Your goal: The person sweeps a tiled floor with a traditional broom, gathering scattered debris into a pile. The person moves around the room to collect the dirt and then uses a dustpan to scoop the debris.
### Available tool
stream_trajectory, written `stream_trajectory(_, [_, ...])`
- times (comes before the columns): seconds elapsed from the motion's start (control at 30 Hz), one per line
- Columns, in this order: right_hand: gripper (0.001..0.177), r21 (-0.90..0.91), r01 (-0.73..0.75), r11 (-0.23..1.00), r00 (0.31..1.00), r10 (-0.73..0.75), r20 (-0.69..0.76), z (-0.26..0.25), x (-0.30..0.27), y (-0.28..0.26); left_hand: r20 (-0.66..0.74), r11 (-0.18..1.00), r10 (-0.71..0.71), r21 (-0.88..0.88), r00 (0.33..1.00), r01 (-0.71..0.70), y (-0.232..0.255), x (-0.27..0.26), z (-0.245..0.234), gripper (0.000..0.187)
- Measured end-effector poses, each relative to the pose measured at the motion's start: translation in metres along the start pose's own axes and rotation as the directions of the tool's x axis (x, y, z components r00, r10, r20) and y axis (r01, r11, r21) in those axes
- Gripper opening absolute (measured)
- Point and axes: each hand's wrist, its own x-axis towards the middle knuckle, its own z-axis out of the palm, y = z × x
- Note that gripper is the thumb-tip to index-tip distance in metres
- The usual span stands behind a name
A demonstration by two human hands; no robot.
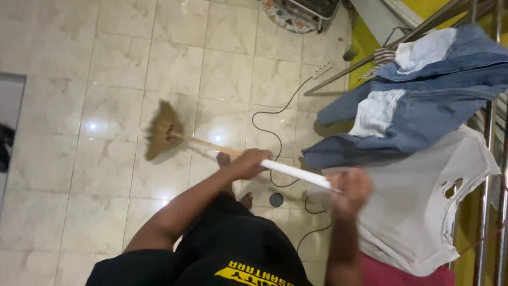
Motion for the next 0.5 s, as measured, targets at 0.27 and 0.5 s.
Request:
stream_trajectory(0.27, [0.038,0.444,0.072,0.893,0.965,0.050,-0.256,-0.068,0.069,-0.085,0.023,0.887,0.372,-0.302,0.928,-0.348,0.079,0.154,-0.001,0.025])
stream_trajectory(0.5, [0.032,-0.132,-0.152,0.979,0.984,0.138,-0.110,0.014,0.082,-0.082,0.075,0.870,0.405,-0.339,0.911,-0.359,0.007,0.221,0.049,0.020])
